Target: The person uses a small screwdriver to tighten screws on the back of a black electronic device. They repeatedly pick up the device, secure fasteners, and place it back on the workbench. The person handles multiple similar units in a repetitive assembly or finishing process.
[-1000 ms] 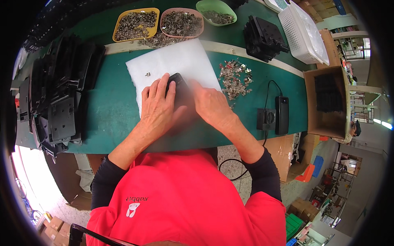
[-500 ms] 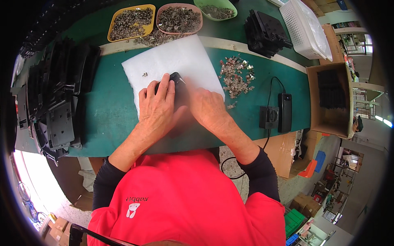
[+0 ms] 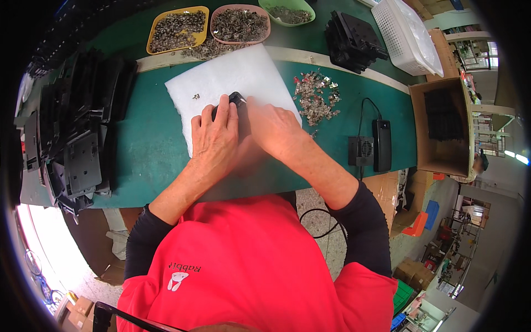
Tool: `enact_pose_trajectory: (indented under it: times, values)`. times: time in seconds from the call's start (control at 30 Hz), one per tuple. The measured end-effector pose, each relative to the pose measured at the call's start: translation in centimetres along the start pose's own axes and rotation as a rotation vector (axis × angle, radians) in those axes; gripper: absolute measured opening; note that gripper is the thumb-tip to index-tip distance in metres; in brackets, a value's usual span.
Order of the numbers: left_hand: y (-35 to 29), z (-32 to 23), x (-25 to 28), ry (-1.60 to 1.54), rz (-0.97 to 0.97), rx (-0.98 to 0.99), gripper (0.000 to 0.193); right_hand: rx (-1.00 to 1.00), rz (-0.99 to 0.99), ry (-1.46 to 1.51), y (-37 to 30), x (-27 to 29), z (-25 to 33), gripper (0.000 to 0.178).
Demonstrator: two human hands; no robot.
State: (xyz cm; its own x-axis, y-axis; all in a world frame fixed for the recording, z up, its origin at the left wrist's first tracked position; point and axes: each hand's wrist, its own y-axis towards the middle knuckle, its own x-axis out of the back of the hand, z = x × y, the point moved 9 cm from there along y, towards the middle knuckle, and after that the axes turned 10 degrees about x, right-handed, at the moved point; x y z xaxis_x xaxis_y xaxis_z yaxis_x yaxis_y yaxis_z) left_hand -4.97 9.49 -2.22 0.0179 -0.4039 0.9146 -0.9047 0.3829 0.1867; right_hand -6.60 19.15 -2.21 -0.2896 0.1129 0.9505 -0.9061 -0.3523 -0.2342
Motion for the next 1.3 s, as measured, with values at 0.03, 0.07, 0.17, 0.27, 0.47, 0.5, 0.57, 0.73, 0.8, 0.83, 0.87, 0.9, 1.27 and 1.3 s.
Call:
enact_pose_trajectory:
  times: [0.03, 0.07, 0.17, 0.27, 0.47, 0.5, 0.57, 0.73, 0.8, 0.83, 0.87, 0.9, 1.27, 1.3]
  values:
    - [-0.2, 0.0, 0.0, -0.004, -0.016, -0.001, 0.068, 0.015, -0.027, 0.013, -0.1, 0.2, 0.0, 0.038]
    - [-0.3, 0.0, 0.2, -0.007, -0.031, -0.002, 0.069, 0.031, -0.053, 0.025, -0.3, 0.4, -0.2, 0.037]
    - [-0.4, 0.4, 0.4, -0.049, 0.053, 0.027, 0.070, 0.025, -0.059, -0.001, -0.8, 0.6, -0.3, 0.035]
    - [-0.8, 0.4, 0.7, -0.062, -0.036, -0.015, 0.069, 0.010, -0.021, -0.074, -1.2, 0.4, 0.3, 0.035]
    - [-0.9, 0.5, 0.7, -0.085, -0.044, -0.007, 0.067, 0.072, -0.069, -0.137, -1.8, 0.1, 0.1, 0.037]
    - [-0.9, 0.5, 0.7, -0.078, -0.043, -0.007, 0.066, 0.065, -0.058, -0.131, -1.8, -0.1, 0.1, 0.037]
    - [-0.9, 0.4, 0.7, -0.064, -0.041, -0.009, 0.064, 0.042, -0.046, -0.109, -1.7, -0.3, 0.0, 0.037]
    - [-0.8, 0.4, 0.4, -0.048, -0.046, -0.006, 0.063, 0.022, -0.009, -0.079, -1.2, -0.4, 0.0, 0.036]
    - [-0.9, 0.4, 0.4, -0.045, -0.050, -0.008, 0.064, 0.035, 0.010, -0.084, -1.0, -0.1, 0.2, 0.036]
    - [-0.8, 0.5, 0.4, -0.045, -0.050, -0.009, 0.064, 0.036, 0.010, -0.070, -0.9, -0.1, 0.3, 0.035]
    - [-0.8, 0.5, 0.4, -0.044, -0.050, -0.010, 0.064, 0.037, 0.009, -0.056, -0.9, 0.0, 0.4, 0.035]
    - [-0.8, 0.5, 0.4, -0.046, -0.055, -0.011, 0.064, 0.035, 0.009, -0.043, -0.9, 0.0, 0.4, 0.034]
    - [-0.8, 0.7, 0.2, -0.059, -0.038, 0.002, 0.067, -0.064, 0.011, 0.231, -0.7, -0.8, -0.7, 0.035]
    - [-0.8, 0.7, 0.2, -0.060, -0.039, 0.001, 0.067, -0.072, 0.005, 0.235, -0.7, -0.7, -0.7, 0.035]
